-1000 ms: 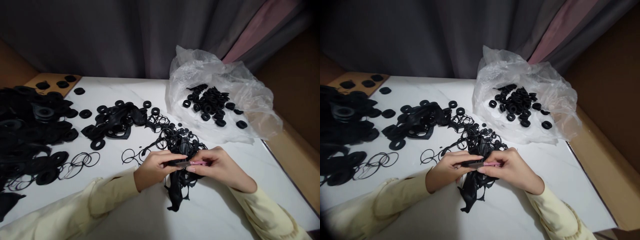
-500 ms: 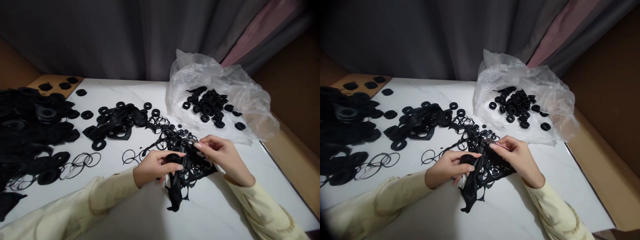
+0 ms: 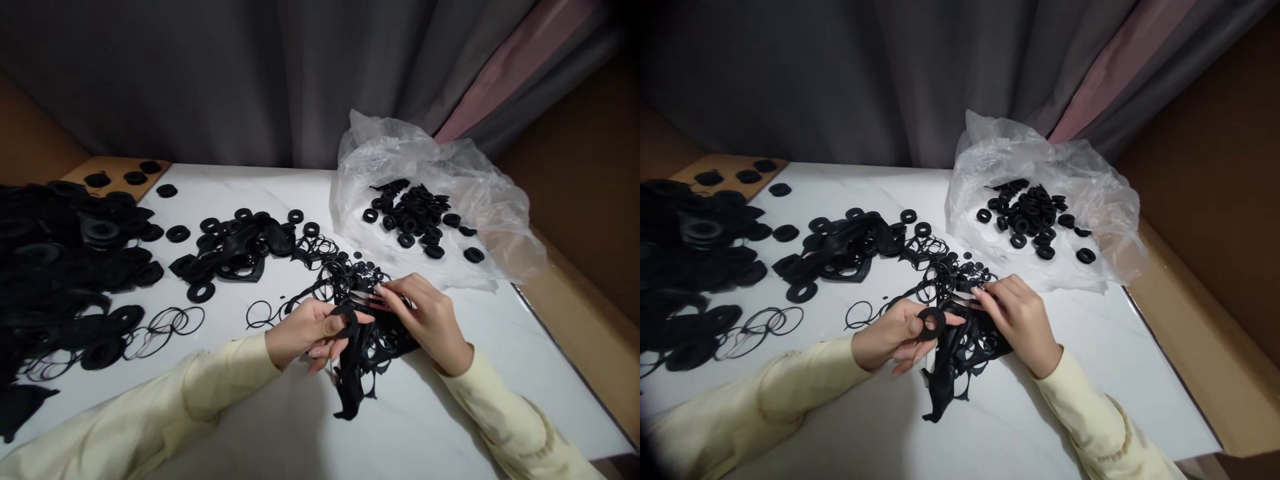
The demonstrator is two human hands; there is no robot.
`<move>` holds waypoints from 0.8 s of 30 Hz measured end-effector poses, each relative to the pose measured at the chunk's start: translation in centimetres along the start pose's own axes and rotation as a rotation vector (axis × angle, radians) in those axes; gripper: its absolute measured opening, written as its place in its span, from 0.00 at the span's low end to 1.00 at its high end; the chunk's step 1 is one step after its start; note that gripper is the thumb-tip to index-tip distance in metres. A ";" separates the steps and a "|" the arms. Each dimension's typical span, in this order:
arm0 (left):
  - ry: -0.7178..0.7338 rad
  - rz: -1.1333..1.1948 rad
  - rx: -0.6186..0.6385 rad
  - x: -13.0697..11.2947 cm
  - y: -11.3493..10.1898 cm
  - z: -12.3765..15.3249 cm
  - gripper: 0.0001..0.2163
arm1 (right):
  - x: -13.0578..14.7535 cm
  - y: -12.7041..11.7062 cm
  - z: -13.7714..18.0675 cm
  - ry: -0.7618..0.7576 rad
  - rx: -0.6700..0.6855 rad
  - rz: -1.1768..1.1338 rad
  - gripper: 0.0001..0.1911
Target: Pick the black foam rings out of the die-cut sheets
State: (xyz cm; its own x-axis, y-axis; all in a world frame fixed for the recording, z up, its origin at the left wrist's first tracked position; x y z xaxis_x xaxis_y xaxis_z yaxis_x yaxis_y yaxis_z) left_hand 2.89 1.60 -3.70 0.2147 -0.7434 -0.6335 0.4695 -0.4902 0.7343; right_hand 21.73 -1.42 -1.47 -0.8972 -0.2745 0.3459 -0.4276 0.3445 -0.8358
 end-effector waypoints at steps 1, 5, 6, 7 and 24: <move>0.002 0.008 0.000 -0.1 0.0 0.0 0.30 | 0.3 -0.4 0.0 0.005 -0.056 -0.023 0.06; -0.047 0.017 0.004 -0.1 -0.2 0.0 0.32 | 1.8 -1.0 0.1 -0.060 -0.058 -0.228 0.17; -0.062 0.015 0.013 0.0 -0.2 -0.1 0.33 | 2.3 -0.8 0.1 -0.102 -0.002 -0.281 0.22; -0.073 0.011 0.023 0.1 -0.2 -0.1 0.32 | 2.9 -0.5 0.1 -0.143 0.052 -0.326 0.25; -0.276 0.004 0.003 0.6 0.0 -0.5 0.33 | -3.4 -1.0 -10.2 -0.098 -0.106 0.236 0.15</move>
State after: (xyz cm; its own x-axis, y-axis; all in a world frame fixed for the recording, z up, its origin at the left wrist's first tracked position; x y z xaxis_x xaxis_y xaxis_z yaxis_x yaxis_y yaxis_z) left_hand 3.44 1.41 -4.21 -0.0248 -0.8408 -0.5408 0.4664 -0.4882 0.7376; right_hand 24.11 8.32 2.51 -0.9607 -0.2593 0.0995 -0.2216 0.4995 -0.8375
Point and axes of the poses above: each hand's wrist, its own z-axis away from the middle knuckle, its own y-axis out of the palm, x = y × z, the point moved 3 cm from there along -z, towards the middle knuckle, and after that the axes turned 14 degrees about z, right-handed, at the moved point
